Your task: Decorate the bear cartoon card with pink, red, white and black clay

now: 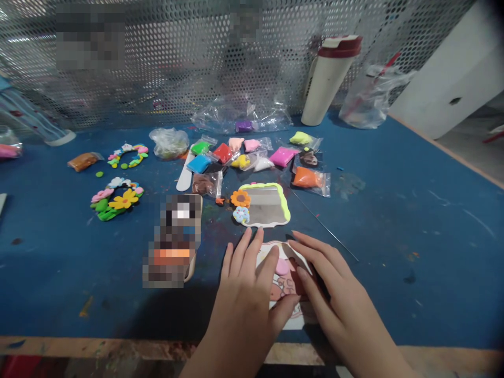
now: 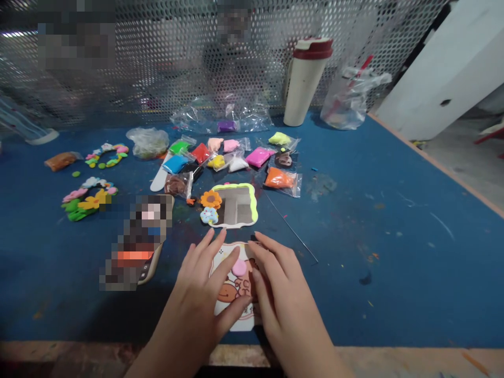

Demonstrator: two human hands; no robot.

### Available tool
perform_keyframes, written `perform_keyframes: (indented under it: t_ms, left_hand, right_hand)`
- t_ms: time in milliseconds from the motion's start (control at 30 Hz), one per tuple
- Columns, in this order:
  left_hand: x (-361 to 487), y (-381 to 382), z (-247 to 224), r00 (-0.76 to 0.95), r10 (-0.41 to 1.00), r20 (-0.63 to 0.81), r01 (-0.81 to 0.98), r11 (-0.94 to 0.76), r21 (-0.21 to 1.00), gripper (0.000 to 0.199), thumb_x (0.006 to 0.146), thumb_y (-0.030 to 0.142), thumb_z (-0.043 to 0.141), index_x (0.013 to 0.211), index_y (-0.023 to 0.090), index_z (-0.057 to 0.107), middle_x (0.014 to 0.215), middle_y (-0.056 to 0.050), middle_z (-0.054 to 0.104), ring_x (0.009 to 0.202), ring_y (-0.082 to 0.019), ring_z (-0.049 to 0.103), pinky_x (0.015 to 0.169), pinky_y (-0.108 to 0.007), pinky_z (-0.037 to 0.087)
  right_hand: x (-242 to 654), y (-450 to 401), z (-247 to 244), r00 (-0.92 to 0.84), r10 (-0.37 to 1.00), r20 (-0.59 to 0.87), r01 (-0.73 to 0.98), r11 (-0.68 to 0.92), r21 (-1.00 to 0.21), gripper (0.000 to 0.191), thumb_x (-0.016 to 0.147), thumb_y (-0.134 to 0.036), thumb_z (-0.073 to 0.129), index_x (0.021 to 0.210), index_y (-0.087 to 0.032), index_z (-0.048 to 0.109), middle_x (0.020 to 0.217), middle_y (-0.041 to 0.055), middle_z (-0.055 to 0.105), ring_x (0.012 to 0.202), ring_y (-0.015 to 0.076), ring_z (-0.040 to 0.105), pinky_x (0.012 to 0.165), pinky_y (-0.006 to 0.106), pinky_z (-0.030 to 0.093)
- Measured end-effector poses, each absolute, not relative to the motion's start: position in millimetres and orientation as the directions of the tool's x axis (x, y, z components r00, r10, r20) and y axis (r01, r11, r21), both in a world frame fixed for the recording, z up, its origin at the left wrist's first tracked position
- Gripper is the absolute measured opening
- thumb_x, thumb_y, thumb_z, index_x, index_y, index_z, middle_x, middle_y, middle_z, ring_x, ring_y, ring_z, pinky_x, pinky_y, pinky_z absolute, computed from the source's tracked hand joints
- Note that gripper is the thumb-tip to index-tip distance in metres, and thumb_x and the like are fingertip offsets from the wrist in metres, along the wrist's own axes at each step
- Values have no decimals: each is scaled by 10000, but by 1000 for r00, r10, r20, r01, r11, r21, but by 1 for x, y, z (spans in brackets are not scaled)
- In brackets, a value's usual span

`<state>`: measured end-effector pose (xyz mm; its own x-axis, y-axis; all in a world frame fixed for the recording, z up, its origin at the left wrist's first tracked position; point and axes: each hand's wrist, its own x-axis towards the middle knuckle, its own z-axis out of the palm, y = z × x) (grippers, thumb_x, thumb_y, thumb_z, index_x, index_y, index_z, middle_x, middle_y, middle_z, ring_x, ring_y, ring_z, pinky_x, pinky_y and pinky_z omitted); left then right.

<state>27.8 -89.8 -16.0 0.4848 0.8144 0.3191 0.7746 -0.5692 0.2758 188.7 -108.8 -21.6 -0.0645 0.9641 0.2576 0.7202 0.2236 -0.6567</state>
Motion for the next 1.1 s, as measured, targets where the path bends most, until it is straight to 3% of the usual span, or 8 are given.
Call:
perform_keyframes:
  t_ms: [133,333,467,633,833,933,1033,1100]
  left_hand:
    - [29,-90,-18,462,849,258,767,-528,364,461,825,269,625,1261,179,505,1364,-170,516,1311,-388,416,968,-684,403]
    - [33,-92,-20,403,877,262,740,-481,470,298,864,210,564,1160,206,531,1362,-138,511,1350,-358,363,1002,-692,357]
    - [36,-91,-16,394,879,268,734,-477,484,199,890,212,534,1089,209,533,1370,-126,502,1365,-332,339,1024,-693,323]
    - [36,-90,-12,400,879,260,719,-477,506,142,908,231,515,1048,210,535,1346,-125,516,1345,-324,360,997,-643,387]
    - [36,-89,-14,440,852,284,742,-523,419,352,925,257,518,1266,194,464,1387,-141,483,1352,-316,342,1014,-627,379]
    - [34,-92,-14,468,827,311,708,-562,427,198,918,222,521,1110,193,559,1350,-130,521,1342,-314,357,1011,-625,382]
    - [30,-95,-11,496,795,348,648,-606,462,61,913,214,528,914,205,588,1291,-102,571,1318,-283,400,999,-542,434]
    - [25,-97,-8,510,775,374,637,-632,441,95,922,263,528,975,206,583,1264,-101,594,1287,-257,447,987,-480,464]
  right_hand:
    - [189,-108,-22,-67,962,265,714,232,-661,287,969,-212,394,1232,-265,497,1306,84,508,1233,189,483,985,425,487]
    - [191,-109,-21,-79,959,272,708,246,-662,296,972,-212,381,1239,-251,503,1300,93,514,1225,196,488,980,428,493]
    - [192,-109,-22,-84,959,270,697,250,-672,293,973,-205,379,1234,-244,507,1306,95,510,1234,188,479,990,421,488]
    - [192,-109,-22,-87,954,285,692,264,-672,304,971,-190,377,1243,-231,506,1309,101,512,1236,186,481,991,412,491]
    - [193,-110,-22,-92,949,302,700,277,-658,313,968,-188,380,1251,-203,513,1298,115,528,1223,188,497,981,402,503]
    - [193,-110,-22,-91,946,310,709,280,-647,316,964,-183,380,1246,-178,523,1286,129,535,1220,193,499,982,411,502]
    - [193,-109,-24,-96,947,307,715,281,-641,327,954,-172,389,1251,-163,523,1303,139,525,1229,200,491,987,422,499]
    - [193,-109,-24,-95,947,305,716,278,-640,336,951,-167,389,1260,-159,519,1313,140,519,1233,200,491,988,420,499]
